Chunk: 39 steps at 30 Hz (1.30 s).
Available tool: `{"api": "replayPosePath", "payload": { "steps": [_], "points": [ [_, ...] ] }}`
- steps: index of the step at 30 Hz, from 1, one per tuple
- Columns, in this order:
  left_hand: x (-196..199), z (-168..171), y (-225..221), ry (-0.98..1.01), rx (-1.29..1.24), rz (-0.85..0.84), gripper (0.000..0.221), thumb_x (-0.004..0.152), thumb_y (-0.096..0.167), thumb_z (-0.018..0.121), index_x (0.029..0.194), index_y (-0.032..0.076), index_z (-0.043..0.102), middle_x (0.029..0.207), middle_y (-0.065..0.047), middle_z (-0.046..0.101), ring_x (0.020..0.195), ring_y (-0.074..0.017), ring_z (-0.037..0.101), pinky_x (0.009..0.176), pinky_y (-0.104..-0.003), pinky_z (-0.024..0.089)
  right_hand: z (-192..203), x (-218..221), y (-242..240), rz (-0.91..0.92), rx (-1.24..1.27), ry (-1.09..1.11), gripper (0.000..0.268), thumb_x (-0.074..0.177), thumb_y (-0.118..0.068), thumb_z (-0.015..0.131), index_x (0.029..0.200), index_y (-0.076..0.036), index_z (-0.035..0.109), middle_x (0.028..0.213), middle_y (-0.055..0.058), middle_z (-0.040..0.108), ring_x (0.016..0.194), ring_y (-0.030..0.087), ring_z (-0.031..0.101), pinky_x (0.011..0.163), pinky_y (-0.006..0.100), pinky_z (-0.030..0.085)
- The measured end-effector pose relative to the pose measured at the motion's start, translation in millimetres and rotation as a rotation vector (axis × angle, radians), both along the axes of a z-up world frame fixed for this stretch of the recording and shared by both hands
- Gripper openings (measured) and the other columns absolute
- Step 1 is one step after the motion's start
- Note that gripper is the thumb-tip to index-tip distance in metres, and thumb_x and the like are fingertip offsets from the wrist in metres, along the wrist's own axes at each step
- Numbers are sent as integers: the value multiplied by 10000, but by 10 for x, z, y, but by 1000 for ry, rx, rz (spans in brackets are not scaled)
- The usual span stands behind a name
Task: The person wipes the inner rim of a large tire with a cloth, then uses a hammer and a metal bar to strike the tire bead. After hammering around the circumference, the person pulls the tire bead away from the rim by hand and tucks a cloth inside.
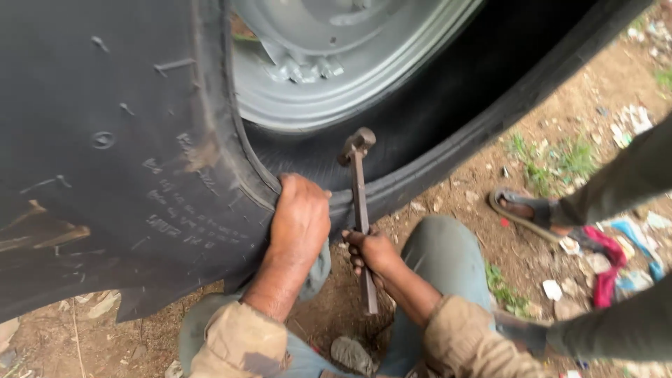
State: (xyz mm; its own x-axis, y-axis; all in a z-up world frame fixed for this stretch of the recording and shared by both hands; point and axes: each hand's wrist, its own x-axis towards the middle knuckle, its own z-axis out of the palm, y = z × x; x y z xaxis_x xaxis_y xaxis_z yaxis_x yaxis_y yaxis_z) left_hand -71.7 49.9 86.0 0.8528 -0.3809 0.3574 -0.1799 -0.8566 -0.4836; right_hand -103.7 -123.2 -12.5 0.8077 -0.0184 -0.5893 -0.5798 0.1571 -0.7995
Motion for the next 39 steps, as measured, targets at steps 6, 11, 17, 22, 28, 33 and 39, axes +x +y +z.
{"api": "replayPosePath", "payload": {
  "steps": [6,11,17,22,28,33,39],
  "points": [
    [42,-53,-31,43,-9,-61,487,1019,428,453,851,72,740,831,-124,705,891,-260,636,928,-413,392,-126,-41,-176,2,75,37,97,946,-114,625,985,-84,541,621,-3,480,409,99,425,342,281,395],
    [77,-5,-91,117,-117,-36,466,1016,439,511,771,95,710,718,-85,643,787,-247,599,867,-428,411,-167,-8,-434,89,305,37,103,932,-83,641,1019,-70,589,614,-9,476,398,98,430,355,279,397],
    [115,-10,-200,117,-160,59,434,1032,395,572,733,106,695,674,-79,625,717,-218,569,812,-401,405,-156,123,-733,250,563,124,100,950,-77,627,1043,-98,598,607,-27,454,407,86,429,395,285,400],
    [144,-59,-390,20,-241,153,361,984,359,644,714,125,690,695,-60,640,744,-221,588,823,-402,403,-178,289,-1027,367,726,228,87,969,-86,616,1048,-111,590,611,-49,436,413,69,402,409,275,372],
    [182,-52,-542,-18,-267,231,322,935,368,683,706,141,692,705,-37,653,773,-216,610,866,-412,404,-215,379,-1221,465,731,273,95,962,-89,604,1051,-106,576,627,-51,436,419,60,392,410,270,370],
    [113,-43,-607,-25,-226,284,343,933,394,683,713,132,693,698,-41,650,775,-217,613,901,-406,408,-159,356,-1230,520,522,199,122,927,-63,614,1033,-94,564,628,-25,451,416,82,406,392,292,378],
    [96,-67,-589,-96,-266,255,324,908,386,701,721,121,689,710,-54,648,790,-230,612,901,-405,416,-315,329,-1216,499,279,81,141,890,-34,593,1019,-76,555,629,16,472,416,120,429,372,323,383]
  ]
}}
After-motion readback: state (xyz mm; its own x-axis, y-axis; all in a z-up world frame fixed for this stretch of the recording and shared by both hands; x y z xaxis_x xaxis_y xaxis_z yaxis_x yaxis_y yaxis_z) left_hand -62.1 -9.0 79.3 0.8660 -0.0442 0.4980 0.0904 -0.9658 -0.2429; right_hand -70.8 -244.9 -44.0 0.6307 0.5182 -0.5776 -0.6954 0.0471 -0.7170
